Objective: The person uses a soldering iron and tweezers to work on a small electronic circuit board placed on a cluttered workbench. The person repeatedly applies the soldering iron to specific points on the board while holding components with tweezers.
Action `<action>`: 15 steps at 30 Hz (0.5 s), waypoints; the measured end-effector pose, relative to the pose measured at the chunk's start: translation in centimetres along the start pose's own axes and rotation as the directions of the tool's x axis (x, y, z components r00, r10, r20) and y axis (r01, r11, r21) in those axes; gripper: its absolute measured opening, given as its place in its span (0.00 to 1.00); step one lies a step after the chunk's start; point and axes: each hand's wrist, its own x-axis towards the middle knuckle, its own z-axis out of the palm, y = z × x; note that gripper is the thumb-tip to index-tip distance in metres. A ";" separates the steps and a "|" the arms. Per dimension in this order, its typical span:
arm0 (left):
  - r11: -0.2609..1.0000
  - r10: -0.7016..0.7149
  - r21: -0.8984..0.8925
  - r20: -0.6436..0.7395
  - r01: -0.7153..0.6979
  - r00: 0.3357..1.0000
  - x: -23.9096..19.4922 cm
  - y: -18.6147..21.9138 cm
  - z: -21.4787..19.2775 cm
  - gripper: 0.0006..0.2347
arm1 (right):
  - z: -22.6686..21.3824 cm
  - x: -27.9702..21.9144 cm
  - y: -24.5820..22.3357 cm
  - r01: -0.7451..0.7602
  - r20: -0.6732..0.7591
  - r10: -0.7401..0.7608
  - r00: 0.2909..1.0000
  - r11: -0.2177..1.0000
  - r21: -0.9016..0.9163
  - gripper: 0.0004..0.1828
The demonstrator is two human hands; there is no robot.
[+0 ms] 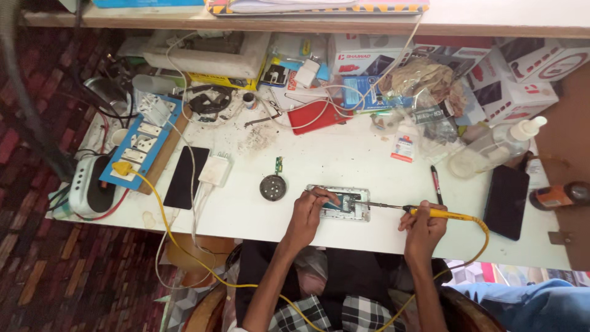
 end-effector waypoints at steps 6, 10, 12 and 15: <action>0.999 -0.013 0.041 0.057 0.010 0.998 -0.2 0.0 -0.2 0.10 | -0.1 0.0 0.1 -0.033 -0.007 0.034 0.999 0.999 0.011 0.10; 1.000 0.009 -0.009 0.036 -0.008 0.999 -0.3 -0.3 -0.1 0.08 | -0.1 0.1 0.3 -0.005 0.011 0.005 1.000 1.000 -0.006 0.11; 0.984 -0.179 0.006 0.025 0.179 0.984 -0.2 -0.5 0.0 0.10 | -0.2 0.1 0.3 -0.011 0.016 0.011 1.000 1.000 -0.003 0.11; 1.000 0.027 -0.010 0.003 -0.027 1.000 0.0 -0.6 0.1 0.09 | -0.1 0.2 0.4 -0.015 0.012 0.015 1.000 1.000 0.014 0.10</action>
